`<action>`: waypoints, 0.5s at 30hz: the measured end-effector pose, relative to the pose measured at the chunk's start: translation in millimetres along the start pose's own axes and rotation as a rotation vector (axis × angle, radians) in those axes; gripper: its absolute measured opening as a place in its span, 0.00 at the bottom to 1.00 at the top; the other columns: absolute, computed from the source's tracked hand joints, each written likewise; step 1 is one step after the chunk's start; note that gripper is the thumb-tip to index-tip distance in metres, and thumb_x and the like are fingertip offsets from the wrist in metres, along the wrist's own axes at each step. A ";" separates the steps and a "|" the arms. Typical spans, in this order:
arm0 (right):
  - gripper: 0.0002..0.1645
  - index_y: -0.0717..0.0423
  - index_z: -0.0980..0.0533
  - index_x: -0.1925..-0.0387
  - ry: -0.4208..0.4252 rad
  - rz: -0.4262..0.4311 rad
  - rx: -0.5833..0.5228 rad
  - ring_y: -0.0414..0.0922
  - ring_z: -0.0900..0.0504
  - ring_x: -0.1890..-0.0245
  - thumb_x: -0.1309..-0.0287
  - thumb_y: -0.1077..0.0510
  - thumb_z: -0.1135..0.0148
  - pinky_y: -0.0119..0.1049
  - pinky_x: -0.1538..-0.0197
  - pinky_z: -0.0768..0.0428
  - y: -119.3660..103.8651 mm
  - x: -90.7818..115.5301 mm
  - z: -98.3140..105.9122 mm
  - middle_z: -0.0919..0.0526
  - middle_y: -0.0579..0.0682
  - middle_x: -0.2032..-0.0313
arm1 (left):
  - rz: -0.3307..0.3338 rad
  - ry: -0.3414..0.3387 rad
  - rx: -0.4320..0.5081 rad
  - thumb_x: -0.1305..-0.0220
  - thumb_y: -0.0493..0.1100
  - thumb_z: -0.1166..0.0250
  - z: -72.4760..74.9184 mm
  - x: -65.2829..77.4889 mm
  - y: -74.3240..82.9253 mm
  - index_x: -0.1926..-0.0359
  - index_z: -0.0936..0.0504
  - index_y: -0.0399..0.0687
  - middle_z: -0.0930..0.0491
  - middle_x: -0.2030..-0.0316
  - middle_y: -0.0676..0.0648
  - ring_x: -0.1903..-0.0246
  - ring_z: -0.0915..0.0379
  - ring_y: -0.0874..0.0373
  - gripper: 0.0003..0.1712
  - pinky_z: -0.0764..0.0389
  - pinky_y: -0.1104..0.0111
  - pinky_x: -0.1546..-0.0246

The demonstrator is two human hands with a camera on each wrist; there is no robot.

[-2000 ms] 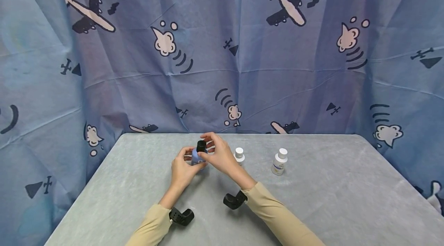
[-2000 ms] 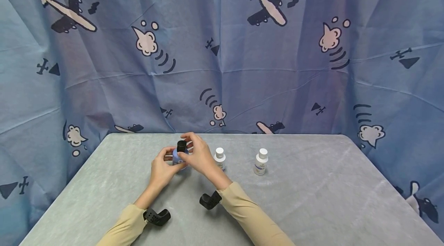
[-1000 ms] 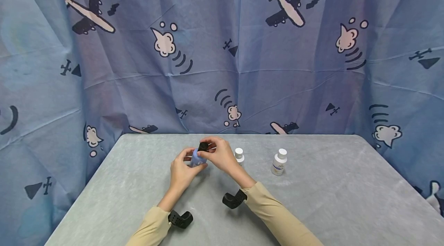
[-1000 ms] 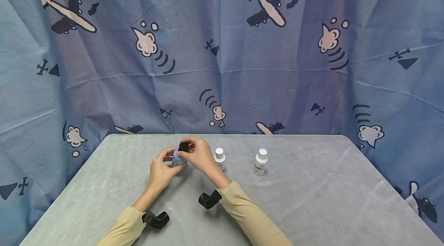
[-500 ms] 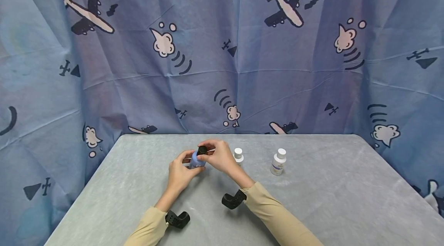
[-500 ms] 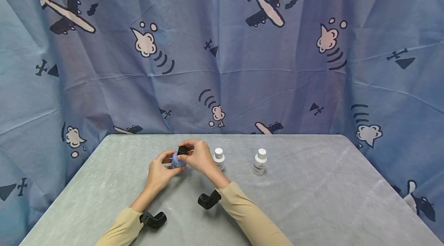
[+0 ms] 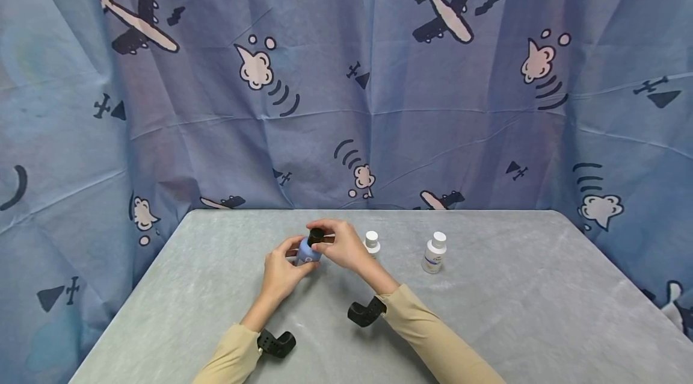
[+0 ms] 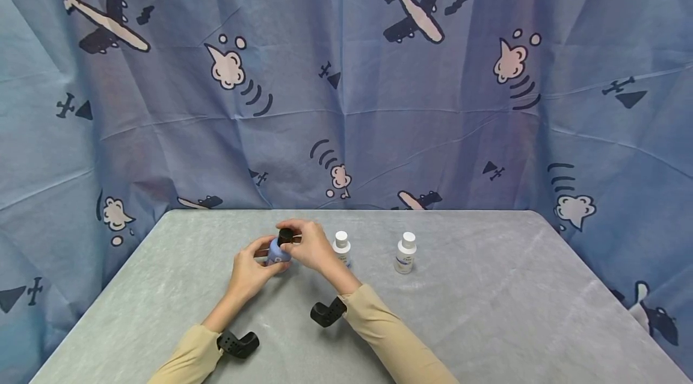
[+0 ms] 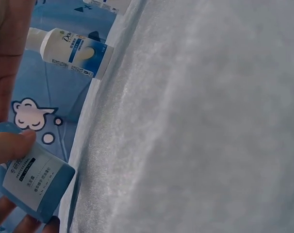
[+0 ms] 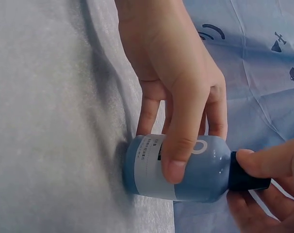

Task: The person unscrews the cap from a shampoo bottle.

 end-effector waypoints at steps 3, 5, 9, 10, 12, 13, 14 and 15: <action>0.25 0.61 0.23 0.47 0.015 -0.013 0.010 0.52 0.16 0.53 0.49 0.66 0.31 0.35 0.53 0.17 0.0 0.8 0.9 0.17 0.58 0.51 | 0.007 0.009 -0.008 0.61 0.38 0.21 0.5 0.7 0.0 0.51 0.18 0.45 0.14 0.59 0.42 0.61 0.16 0.50 0.31 0.16 0.62 0.61; 0.25 0.59 0.22 0.48 0.039 -0.018 0.022 0.51 0.15 0.55 0.50 0.63 0.29 0.35 0.54 0.17 -0.4 1.1 1.7 0.16 0.57 0.52 | 0.011 0.022 -0.018 0.62 0.39 0.20 0.7 0.7 0.3 0.51 0.18 0.46 0.14 0.61 0.43 0.62 0.16 0.51 0.31 0.17 0.64 0.62; 0.21 0.55 0.20 0.53 0.102 -0.037 0.056 0.48 0.15 0.61 0.50 0.56 0.28 0.33 0.59 0.17 -1.7 2.4 3.0 0.14 0.53 0.57 | 0.019 0.048 -0.040 0.64 0.40 0.19 0.7 1.1 1.7 0.53 0.17 0.46 0.14 0.64 0.44 0.64 0.17 0.53 0.31 0.19 0.68 0.64; 0.20 0.55 0.20 0.54 0.118 -0.046 0.067 0.47 0.15 0.62 0.50 0.54 0.28 0.33 0.60 0.17 -2.1 2.8 3.3 0.14 0.52 0.58 | 0.019 0.052 -0.044 0.64 0.40 0.19 0.6 1.4 2.0 0.53 0.17 0.46 0.14 0.65 0.44 0.64 0.17 0.53 0.31 0.19 0.68 0.64; 0.18 0.54 0.19 0.57 0.149 -0.064 0.085 0.46 0.15 0.63 0.49 0.51 0.29 0.32 0.62 0.18 -2.5 3.6 3.6 0.14 0.51 0.60 | 0.022 0.058 -0.050 0.64 0.40 0.19 0.5 2.0 2.2 0.54 0.17 0.47 0.14 0.65 0.44 0.65 0.17 0.53 0.31 0.20 0.68 0.65; 0.17 0.54 0.19 0.58 0.162 -0.071 0.092 0.45 0.15 0.64 0.49 0.50 0.29 0.31 0.63 0.19 -2.6 3.9 3.7 0.14 0.50 0.61 | 0.024 0.059 -0.051 0.65 0.40 0.18 0.4 2.2 2.3 0.54 0.17 0.47 0.14 0.66 0.44 0.65 0.17 0.53 0.31 0.20 0.68 0.65; 0.17 0.53 0.19 0.59 0.173 -0.081 0.094 0.45 0.16 0.64 0.49 0.50 0.29 0.31 0.64 0.19 -3.1 4.3 4.0 0.13 0.49 0.62 | 0.026 0.061 -0.053 0.65 0.41 0.18 0.3 2.4 2.3 0.54 0.17 0.47 0.14 0.66 0.45 0.65 0.17 0.53 0.31 0.20 0.67 0.65; 0.17 0.53 0.18 0.60 0.181 -0.083 0.096 0.44 0.16 0.65 0.49 0.49 0.29 0.31 0.64 0.19 -3.6 4.6 4.0 0.13 0.49 0.63 | 0.028 0.062 -0.054 0.65 0.41 0.18 0.2 2.5 2.0 0.54 0.18 0.48 0.14 0.65 0.45 0.65 0.17 0.53 0.31 0.20 0.67 0.65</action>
Point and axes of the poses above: each hand's wrist, its own x-axis away from the middle knuckle, its own z-axis out of the back of the hand, y = z × x, the point moved 3 cm from there along -x, towards the middle knuckle
